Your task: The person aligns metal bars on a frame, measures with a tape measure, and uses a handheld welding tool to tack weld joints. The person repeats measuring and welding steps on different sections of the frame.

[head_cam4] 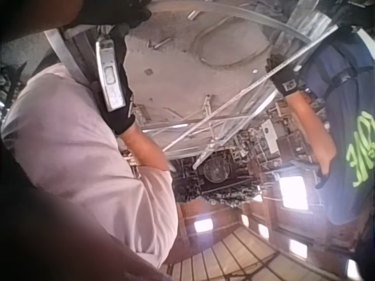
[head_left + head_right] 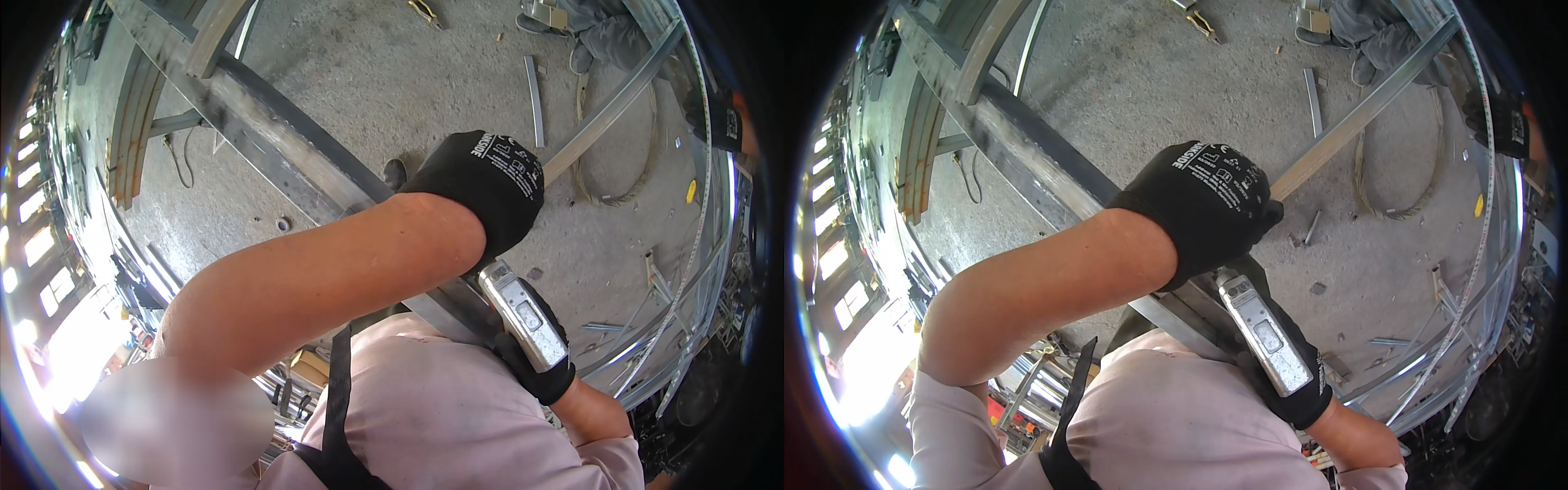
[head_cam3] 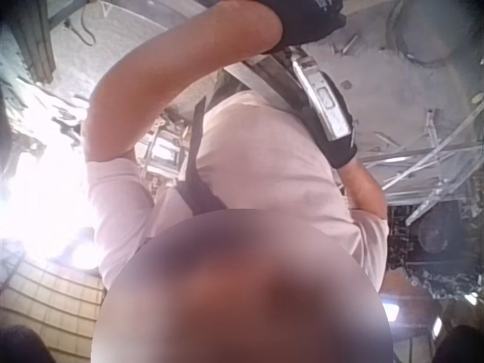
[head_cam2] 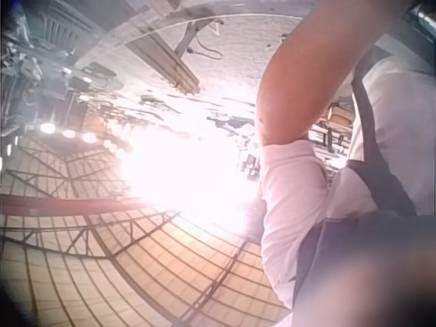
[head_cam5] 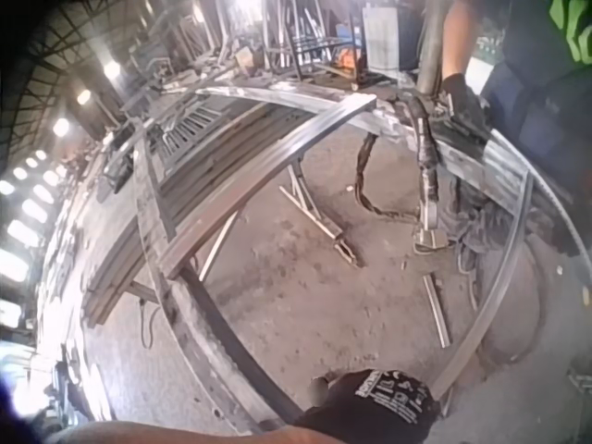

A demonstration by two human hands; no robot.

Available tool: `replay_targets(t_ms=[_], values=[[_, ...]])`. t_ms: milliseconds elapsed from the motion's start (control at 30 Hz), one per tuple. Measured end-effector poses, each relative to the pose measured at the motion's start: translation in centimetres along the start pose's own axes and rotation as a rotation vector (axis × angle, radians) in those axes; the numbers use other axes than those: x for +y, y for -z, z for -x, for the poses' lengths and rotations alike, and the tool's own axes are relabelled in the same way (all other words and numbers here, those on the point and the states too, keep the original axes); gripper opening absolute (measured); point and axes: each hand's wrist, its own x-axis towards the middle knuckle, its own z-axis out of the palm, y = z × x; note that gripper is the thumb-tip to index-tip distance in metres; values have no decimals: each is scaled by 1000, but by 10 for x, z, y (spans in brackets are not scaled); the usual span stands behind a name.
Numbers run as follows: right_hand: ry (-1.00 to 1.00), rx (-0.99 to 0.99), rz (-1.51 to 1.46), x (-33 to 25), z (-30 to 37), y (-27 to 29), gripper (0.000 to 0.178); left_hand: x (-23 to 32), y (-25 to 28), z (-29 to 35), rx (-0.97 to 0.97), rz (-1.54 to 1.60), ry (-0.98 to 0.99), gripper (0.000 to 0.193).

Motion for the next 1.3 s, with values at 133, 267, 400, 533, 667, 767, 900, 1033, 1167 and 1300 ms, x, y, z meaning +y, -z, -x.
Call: replay_targets(t_ms=[133,267,400,533,667,767,900,1033,1167,1300], values=[[-3,-10,-19,0,0,1,46,0,5,-3,-56,68,69,32],[-12,2,2,-1,0,1,46,-1,6,0,21,102,54,41],[-2,20,-22,-2,0,1,46,1,7,-1,0,70,57,41],[-30,20,-48,-2,0,-1,46,0,9,-2,-23,97,80,41],[-18,31,-15,-2,1,-1,45,1,6,-3,-42,119,98,41],[-19,35,-35,-1,0,-1,45,0,2,-2,-5,83,32,41],[-1,26,-37,0,0,0,45,1,1,-1,23,62,22,40],[20,13,-5,2,1,1,46,2,5,-4,-34,95,68,41],[-52,6,-75,2,3,1,46,2,8,-3,-49,113,93,42],[-13,6,-16,3,4,1,49,2,10,-3,-50,98,89,42]])
